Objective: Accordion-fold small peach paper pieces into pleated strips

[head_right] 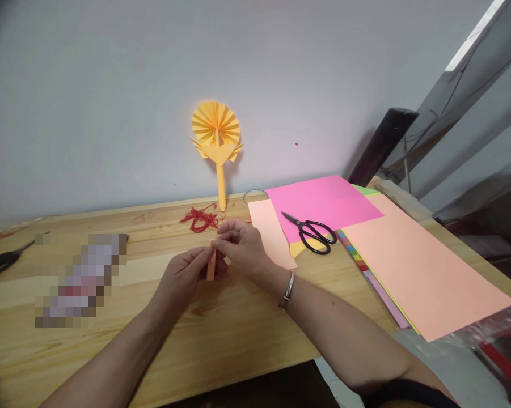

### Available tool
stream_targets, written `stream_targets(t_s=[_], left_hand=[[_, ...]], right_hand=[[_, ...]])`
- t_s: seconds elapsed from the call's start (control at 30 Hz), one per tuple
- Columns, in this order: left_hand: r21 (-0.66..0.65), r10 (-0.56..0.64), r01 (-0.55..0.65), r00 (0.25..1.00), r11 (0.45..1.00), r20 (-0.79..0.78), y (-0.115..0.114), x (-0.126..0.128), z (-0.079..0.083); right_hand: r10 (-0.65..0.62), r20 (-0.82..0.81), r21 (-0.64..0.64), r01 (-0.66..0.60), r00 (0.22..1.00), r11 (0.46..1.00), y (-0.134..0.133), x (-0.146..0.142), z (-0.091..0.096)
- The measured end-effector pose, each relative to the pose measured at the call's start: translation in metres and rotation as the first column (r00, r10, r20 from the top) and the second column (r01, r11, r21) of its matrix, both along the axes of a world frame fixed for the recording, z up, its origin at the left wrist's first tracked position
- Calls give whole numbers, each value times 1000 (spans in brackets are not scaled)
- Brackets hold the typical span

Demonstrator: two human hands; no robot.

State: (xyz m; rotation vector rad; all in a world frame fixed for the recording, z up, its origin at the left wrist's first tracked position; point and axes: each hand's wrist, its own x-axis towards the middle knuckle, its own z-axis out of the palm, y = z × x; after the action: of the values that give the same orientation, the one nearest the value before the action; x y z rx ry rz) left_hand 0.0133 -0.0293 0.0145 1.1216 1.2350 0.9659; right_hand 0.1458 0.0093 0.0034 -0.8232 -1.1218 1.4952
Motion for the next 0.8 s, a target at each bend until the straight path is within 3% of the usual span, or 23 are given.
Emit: stream_targets(t_s=[0.8], left_hand=[[-104,-75,94,982,990,171,5,-5,-4]], right_hand=[[-35,15,-51,36,999,998,0,0,1]])
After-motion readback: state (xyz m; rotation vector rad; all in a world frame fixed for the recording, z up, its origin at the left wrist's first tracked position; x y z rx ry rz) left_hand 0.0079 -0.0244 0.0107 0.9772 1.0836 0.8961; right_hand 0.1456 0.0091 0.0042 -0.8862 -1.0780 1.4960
